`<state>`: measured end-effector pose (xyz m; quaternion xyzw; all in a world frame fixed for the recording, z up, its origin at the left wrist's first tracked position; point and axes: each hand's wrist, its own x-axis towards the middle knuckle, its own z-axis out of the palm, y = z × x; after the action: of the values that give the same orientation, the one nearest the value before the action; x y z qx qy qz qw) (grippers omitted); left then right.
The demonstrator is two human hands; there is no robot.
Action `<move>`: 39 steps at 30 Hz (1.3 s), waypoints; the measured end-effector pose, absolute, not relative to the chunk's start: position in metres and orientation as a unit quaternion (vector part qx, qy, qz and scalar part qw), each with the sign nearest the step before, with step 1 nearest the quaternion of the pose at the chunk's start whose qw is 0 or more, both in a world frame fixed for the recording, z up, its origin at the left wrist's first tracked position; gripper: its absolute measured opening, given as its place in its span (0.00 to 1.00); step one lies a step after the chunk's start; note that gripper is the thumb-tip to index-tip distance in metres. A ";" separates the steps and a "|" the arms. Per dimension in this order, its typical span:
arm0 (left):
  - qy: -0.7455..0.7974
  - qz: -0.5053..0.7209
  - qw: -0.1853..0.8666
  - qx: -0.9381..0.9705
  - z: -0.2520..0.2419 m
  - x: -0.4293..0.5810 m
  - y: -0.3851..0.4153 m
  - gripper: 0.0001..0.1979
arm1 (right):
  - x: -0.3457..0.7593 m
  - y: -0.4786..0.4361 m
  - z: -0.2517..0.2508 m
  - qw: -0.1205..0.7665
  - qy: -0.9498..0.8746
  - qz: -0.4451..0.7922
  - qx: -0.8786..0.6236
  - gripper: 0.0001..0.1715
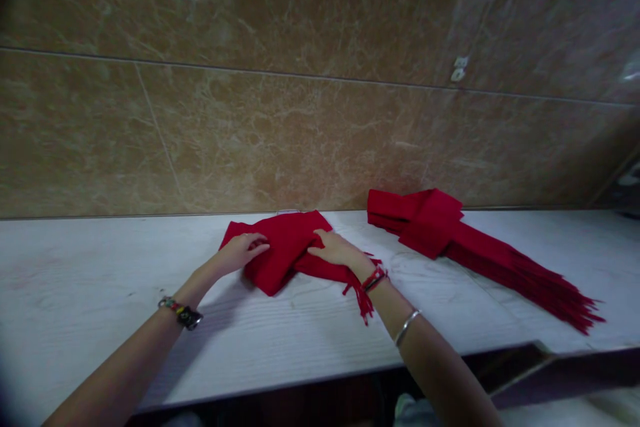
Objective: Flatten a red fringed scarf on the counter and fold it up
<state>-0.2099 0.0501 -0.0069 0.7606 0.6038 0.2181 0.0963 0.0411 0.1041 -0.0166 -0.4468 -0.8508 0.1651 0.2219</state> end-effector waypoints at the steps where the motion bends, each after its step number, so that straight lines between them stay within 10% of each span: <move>1: 0.607 0.217 0.123 0.755 -0.007 -0.205 0.049 0.16 | 0.045 0.094 -0.020 0.199 -0.866 0.147 -0.435 0.28; 18: 0.541 0.212 0.049 0.813 -0.017 -0.216 0.052 0.22 | 0.062 0.061 0.009 0.213 -0.887 0.170 -0.372 0.14; 39: 0.545 0.210 0.044 0.811 -0.032 -0.199 0.046 0.13 | 0.041 -0.007 -0.022 0.058 -0.941 -0.072 -0.325 0.30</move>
<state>-0.1993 0.0458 -0.0315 0.8109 0.5445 0.2098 0.0439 0.0413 -0.0075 -0.0225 -0.3246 -0.9413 -0.0719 0.0578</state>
